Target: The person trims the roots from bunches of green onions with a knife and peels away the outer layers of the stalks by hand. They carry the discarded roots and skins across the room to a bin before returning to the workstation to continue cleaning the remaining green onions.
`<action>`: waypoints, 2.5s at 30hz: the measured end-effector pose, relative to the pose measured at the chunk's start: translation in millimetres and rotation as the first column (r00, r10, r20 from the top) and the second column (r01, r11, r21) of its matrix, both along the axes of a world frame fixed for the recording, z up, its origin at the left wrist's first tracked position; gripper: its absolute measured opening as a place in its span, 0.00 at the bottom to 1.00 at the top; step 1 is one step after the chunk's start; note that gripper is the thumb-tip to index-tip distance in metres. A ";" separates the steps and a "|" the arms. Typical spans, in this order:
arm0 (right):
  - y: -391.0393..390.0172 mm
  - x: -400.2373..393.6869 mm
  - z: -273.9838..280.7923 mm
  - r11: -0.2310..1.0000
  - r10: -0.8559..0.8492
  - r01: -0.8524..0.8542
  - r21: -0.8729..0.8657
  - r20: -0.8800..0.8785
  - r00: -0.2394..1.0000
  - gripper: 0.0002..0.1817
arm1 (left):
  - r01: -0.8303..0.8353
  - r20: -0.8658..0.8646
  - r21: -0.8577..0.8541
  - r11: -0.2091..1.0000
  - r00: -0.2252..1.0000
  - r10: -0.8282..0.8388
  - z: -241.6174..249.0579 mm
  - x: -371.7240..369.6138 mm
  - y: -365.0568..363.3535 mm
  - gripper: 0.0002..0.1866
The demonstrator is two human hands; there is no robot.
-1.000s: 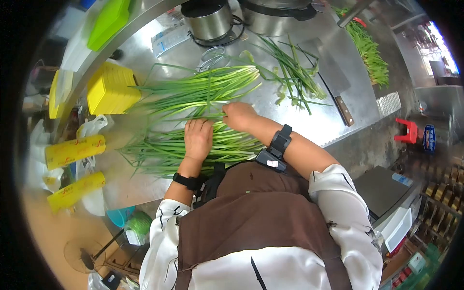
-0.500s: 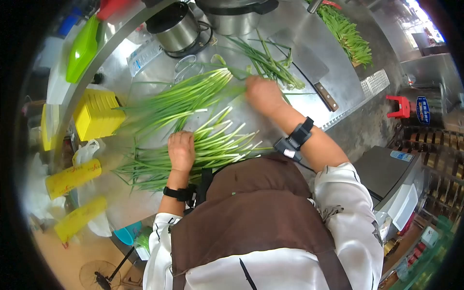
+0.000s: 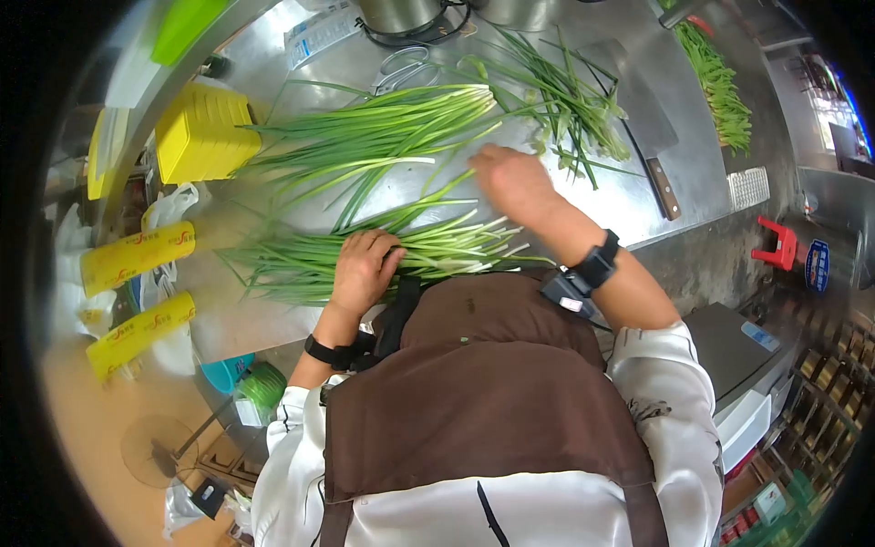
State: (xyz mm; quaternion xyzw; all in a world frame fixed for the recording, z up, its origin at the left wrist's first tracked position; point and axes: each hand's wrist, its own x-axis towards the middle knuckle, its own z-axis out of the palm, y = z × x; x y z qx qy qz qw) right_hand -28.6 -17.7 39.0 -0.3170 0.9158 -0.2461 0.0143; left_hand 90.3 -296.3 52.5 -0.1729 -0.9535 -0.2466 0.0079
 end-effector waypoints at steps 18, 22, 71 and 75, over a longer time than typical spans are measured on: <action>-23.7 3.0 -4.7 0.936 0.185 -0.097 -0.338 0.239 0.953 0.03 | -0.042 0.090 0.125 0.991 0.995 0.031 -19.7 -47.0 19.9 0.07; -20.5 11.6 -11.3 0.904 0.173 -0.040 -0.427 0.277 0.945 0.03 | -0.070 0.120 0.189 0.980 0.992 0.048 -20.6 -43.3 19.7 0.06; -10.1 -60.5 0.6 0.921 -0.181 0.138 -0.364 -0.086 0.980 0.09 | -0.068 -0.059 0.073 0.995 0.996 0.072 -25.3 -104.7 45.3 0.09; -36.2 -65.9 -21.2 0.999 -0.039 0.038 -0.010 -0.219 0.975 0.06 | -0.135 -0.224 0.060 0.989 0.964 0.145 -4.9 -118.7 49.9 0.13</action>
